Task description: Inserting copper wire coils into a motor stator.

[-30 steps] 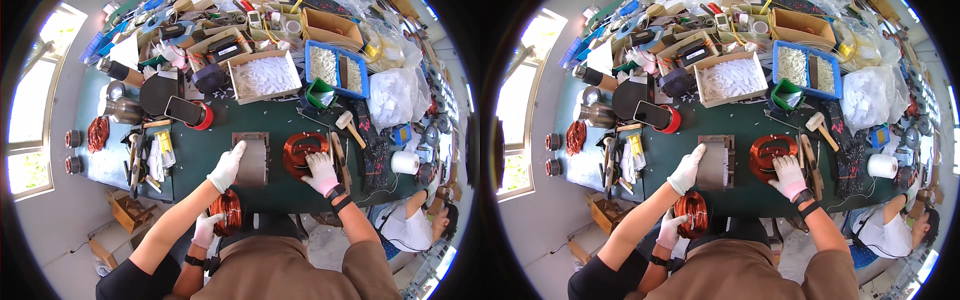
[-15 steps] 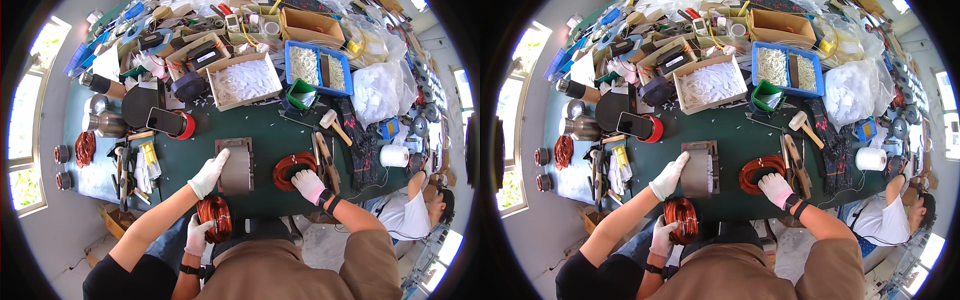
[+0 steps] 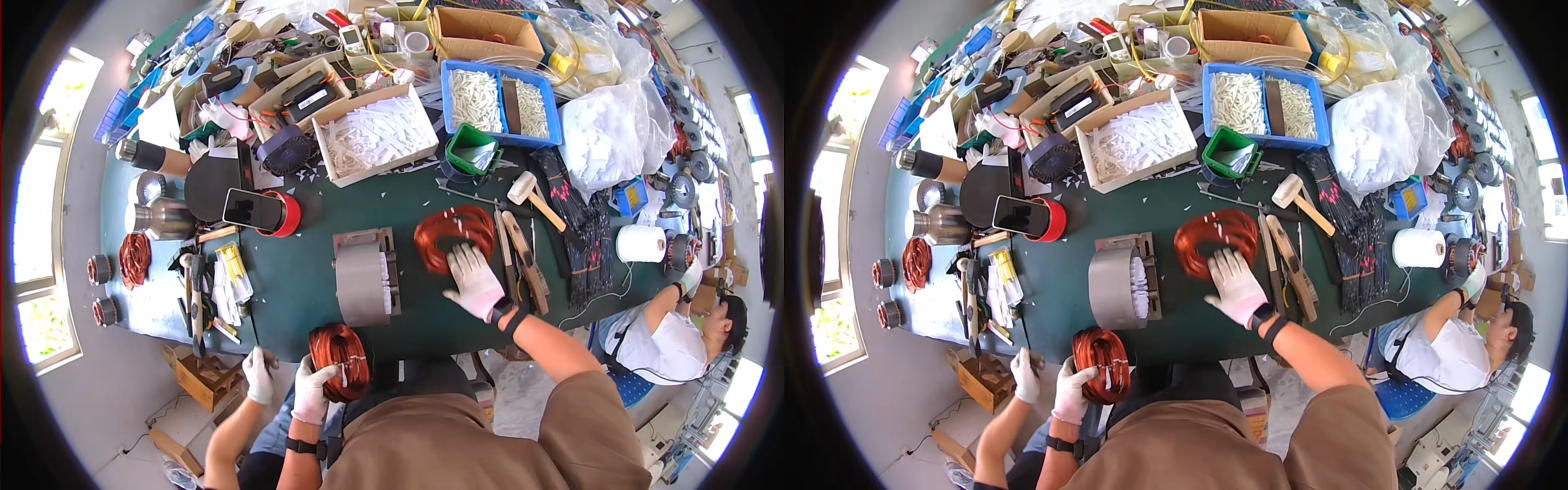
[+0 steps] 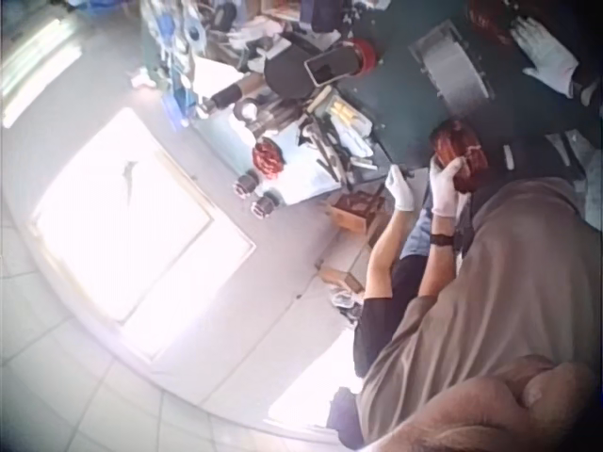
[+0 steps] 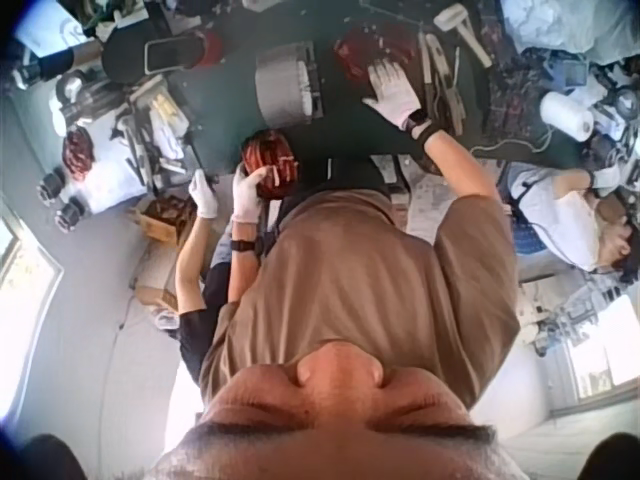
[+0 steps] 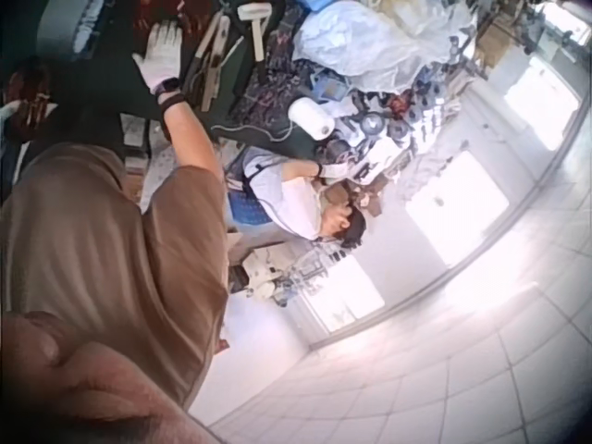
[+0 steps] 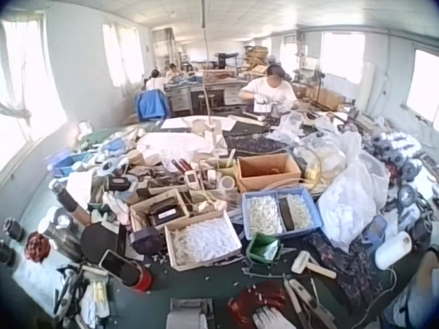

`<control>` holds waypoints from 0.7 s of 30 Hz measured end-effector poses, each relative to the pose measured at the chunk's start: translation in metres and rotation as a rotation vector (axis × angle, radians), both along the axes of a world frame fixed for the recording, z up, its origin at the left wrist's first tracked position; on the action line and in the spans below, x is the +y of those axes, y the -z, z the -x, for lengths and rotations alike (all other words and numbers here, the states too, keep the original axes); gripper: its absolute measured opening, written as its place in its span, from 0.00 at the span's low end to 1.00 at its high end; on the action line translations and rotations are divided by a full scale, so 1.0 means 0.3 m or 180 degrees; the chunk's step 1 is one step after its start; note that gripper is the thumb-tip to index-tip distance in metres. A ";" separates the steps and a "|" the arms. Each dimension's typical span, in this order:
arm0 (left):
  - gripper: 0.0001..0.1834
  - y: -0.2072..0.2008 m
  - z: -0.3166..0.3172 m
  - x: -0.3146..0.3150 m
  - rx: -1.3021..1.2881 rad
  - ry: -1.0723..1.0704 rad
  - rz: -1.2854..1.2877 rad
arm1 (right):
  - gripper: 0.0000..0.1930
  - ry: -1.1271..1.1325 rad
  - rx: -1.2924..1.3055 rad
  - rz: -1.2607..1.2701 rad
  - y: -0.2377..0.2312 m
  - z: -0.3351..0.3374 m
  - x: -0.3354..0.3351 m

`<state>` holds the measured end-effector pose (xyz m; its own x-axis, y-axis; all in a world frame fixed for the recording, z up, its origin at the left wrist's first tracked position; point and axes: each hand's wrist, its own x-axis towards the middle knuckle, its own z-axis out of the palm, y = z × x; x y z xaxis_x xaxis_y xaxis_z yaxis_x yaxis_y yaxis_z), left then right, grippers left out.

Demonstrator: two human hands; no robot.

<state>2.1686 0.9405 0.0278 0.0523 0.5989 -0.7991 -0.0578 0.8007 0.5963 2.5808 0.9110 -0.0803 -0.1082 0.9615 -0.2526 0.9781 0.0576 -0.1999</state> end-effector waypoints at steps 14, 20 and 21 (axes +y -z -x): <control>0.29 0.002 0.107 0.137 0.0066 0.0104 -0.0168 | 0.37 0.0205 -0.0011 -0.0057 -0.016 0.092 -0.091; 0.32 0.011 0.148 0.212 -0.0039 0.0377 -0.0069 | 0.13 0.0479 0.1534 -0.0215 -0.310 0.489 -0.205; 0.31 0.010 0.154 0.215 -0.0138 0.0424 -0.0085 | 0.18 0.0571 0.2073 0.0012 -0.363 0.592 -0.165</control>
